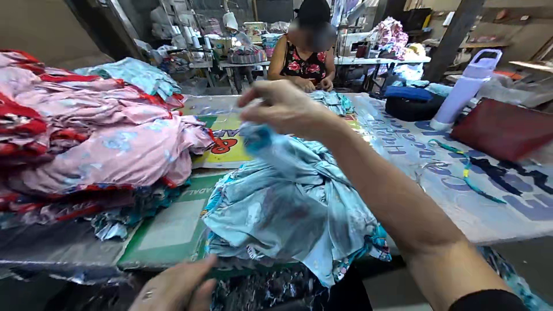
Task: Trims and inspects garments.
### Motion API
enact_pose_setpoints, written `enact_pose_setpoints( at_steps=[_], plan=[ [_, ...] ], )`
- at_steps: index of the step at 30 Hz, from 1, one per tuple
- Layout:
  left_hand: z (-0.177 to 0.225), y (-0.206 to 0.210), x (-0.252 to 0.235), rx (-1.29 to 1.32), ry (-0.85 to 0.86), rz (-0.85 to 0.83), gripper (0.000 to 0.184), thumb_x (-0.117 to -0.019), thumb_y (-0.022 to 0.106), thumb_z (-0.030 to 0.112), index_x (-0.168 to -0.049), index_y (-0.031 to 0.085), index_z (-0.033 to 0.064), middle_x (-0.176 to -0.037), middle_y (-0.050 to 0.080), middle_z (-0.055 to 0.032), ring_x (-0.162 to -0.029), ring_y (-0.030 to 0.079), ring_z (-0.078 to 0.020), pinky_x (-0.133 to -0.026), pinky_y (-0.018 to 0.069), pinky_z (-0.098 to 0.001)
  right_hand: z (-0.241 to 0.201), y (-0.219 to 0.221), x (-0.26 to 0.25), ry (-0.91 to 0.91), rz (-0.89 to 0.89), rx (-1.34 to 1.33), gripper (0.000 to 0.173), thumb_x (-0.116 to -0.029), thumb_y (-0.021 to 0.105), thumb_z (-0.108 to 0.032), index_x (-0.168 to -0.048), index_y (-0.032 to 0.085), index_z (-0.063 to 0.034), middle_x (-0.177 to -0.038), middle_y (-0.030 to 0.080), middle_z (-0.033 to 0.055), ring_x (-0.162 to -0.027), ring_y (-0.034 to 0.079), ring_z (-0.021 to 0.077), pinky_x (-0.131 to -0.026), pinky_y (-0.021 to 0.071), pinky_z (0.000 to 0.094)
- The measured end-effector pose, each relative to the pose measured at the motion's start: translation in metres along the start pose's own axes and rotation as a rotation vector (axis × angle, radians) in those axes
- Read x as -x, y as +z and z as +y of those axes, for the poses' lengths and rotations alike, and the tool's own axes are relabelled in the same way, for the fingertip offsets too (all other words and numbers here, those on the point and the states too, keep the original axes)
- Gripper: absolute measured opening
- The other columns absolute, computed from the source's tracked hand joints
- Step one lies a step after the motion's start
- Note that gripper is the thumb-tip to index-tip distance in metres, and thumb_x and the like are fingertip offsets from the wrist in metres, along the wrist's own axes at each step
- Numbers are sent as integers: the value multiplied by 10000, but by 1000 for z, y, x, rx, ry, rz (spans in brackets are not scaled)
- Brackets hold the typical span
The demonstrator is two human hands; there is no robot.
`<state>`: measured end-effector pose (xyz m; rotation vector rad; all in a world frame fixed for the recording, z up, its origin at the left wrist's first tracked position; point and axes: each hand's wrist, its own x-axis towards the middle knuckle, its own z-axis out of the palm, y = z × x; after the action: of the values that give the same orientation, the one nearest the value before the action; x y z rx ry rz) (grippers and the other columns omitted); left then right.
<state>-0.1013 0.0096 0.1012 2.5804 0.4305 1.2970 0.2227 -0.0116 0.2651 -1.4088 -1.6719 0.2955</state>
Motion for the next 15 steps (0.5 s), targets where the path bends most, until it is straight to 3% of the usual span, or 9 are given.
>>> enact_pose_setpoints(
  at_steps=[1,3,6,8,10,12,14,15],
  plan=[
    [9,9,-5,-2,42,-16,285,-1060,548,276,-1120,708,48,-990,749,-136,-972,704,-182,-903,546,-323,-9,12,-11,-73,-120,5,273,-1012,637,-122,-1223,662,49,-1061,722,140,-856,695,141,-804,586,329],
    [21,21,-14,7,121,-20,289,-1057,545,336,-1135,700,105,-989,747,-93,-967,695,-164,-884,535,-301,-26,20,-14,-151,-227,260,255,-1047,578,-169,-1206,683,1,-1051,711,103,-921,673,163,-845,541,375],
    [21,25,-32,21,179,-25,297,-1059,532,347,-1166,695,123,-999,741,-84,-963,682,-163,-866,522,-299,-22,3,11,-133,-133,550,222,-1065,538,-207,-1128,704,-73,-964,704,64,-902,679,204,-799,541,453],
    [26,30,-60,28,225,-30,296,-1067,517,329,-1176,697,120,-1016,747,-94,-975,694,-177,-855,535,-327,5,-17,32,-50,-27,582,217,-1056,549,-233,-1084,719,-101,-918,698,44,-867,674,191,-782,542,460],
    [38,53,-95,66,314,2,285,-1073,519,314,-1145,713,118,-1015,751,-73,-987,699,-161,-871,541,-336,40,-26,55,25,106,517,238,-1049,562,-238,-1109,730,-81,-966,701,66,-892,672,190,-824,547,448],
    [48,89,-124,32,396,-35,285,-1055,536,310,-1119,746,129,-1058,756,-53,-1070,699,-184,-983,515,-447,77,-24,85,84,245,502,309,-1029,601,-291,-1214,702,-65,-1083,678,116,-918,667,231,-805,559,464],
    [34,127,-135,-141,399,-174,367,-1038,530,417,-1261,719,194,-1270,710,-63,-1276,619,-295,-1084,390,-662,117,-18,132,169,270,621,530,-958,685,-440,-1370,622,-113,-1215,641,153,-890,677,278,-707,578,499],
    [15,141,-133,-224,360,-251,420,-1027,530,457,-1340,681,219,-1367,661,-88,-1326,576,-359,-1055,367,-737,140,-20,160,236,235,662,613,-912,726,-484,-1398,607,-131,-1245,632,170,-849,692,304,-671,589,530]
  ],
)
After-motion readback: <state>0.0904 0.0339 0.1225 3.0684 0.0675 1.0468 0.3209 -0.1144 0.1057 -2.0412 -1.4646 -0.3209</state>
